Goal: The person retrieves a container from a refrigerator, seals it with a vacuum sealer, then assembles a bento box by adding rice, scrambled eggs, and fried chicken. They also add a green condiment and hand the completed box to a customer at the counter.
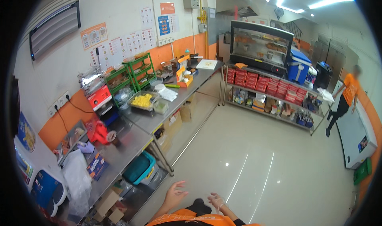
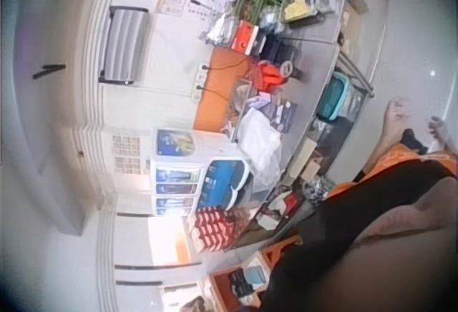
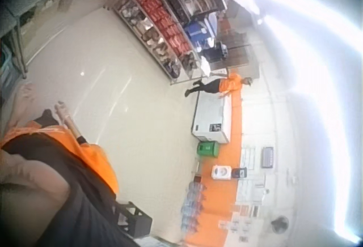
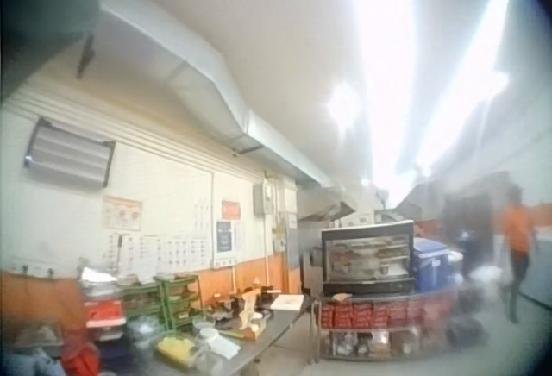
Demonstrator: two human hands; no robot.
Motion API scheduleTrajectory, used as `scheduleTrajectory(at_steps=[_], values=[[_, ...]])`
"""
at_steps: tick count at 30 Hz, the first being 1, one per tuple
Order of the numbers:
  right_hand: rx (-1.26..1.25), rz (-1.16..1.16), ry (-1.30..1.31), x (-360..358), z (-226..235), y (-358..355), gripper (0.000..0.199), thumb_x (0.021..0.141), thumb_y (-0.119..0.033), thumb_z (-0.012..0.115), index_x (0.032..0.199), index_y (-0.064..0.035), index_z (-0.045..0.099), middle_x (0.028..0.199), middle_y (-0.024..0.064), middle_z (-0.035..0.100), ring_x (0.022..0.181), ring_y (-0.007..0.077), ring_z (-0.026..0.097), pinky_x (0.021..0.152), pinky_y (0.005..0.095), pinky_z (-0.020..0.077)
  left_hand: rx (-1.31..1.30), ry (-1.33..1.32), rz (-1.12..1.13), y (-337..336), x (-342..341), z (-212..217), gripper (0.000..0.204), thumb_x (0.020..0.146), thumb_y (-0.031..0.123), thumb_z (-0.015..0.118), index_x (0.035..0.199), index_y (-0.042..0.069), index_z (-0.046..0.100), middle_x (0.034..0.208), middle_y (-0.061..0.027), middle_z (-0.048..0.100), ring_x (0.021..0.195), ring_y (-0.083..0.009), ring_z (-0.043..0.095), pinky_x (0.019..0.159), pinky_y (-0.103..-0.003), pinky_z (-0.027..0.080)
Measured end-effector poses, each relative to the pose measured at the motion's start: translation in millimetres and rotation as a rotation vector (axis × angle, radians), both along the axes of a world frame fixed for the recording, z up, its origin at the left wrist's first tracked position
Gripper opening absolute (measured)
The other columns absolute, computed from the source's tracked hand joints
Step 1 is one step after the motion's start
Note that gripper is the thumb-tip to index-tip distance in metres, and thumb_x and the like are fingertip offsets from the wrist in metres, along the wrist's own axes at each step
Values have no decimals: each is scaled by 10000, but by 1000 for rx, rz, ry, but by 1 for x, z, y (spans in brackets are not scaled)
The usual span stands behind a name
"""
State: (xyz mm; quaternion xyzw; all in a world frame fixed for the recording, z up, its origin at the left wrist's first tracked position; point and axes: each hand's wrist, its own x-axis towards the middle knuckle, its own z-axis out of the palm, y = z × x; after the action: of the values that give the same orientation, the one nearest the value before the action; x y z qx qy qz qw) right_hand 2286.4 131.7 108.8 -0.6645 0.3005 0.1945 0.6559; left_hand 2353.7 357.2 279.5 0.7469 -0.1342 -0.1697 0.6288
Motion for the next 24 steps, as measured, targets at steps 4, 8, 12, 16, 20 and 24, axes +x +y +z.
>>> scheduleTrajectory(at_steps=[4, 8, 12, 16, 20, 24], values=[[-311, 148, -128, 97, -52, -73, 463, 856, -233, 611, 1234, 16, 513, 845, 81, 668, 726, 122, 599, 653, 247, 482, 297, -145, 110, -5, 158, -27, 639, 694, 164, 803, 1254, 100, 501, 1044, -58, 562, 769, -119, 552, 646, -230, 475], [-227, 95, -195, 234, -30, -120, 348, 869, -186, 615, 1146, 23, 579, 891, 90, 680, 743, 123, 605, 669, 244, 491, 129, -165, 326, -13, 332, -38, 679, 675, 220, 815, 1245, 59, 483, 1182, -129, 493, 1030, -225, 530, 809, -329, 484], [-122, 148, -267, 375, 4, -146, 365, 883, -272, 619, 1136, -11, 603, 910, 80, 685, 823, 140, 623, 730, 274, 501, 514, -402, 630, 6, 449, -69, 861, 647, 294, 832, 1306, -16, 371, 1308, -210, 402, 1203, -356, 401, 1016, -441, 346], [-552, 433, -502, 642, 31, -167, 356, 875, -319, 608, 1095, -39, 634, 930, 116, 691, 869, 200, 645, 794, 321, 501, 559, -358, 798, -21, 557, -95, 1043, 607, 335, 851, 1364, -58, 251, 1356, -240, 339, 1268, -384, 334, 1073, -459, 284], [-739, 508, -881, 821, 76, -118, 321, 876, -265, 559, 1106, -50, 622, 1074, 224, 613, 1045, 385, 561, 940, 416, 432, 440, -258, 832, -27, 584, -102, 1119, 599, 289, 862, 1413, -21, 161, 1399, -230, 291, 1299, -366, 316, 1088, -433, 268], [-989, 702, -830, 938, 138, -52, 422, 873, -298, 565, 1200, -33, 531, 1223, 196, 521, 1102, 365, 530, 923, 443, 449, 85, -213, 962, -37, 602, -107, 1119, 594, 191, 859, 1419, -12, 132, 1374, -222, 309, 1284, -336, 331, 1070, -432, 295]])
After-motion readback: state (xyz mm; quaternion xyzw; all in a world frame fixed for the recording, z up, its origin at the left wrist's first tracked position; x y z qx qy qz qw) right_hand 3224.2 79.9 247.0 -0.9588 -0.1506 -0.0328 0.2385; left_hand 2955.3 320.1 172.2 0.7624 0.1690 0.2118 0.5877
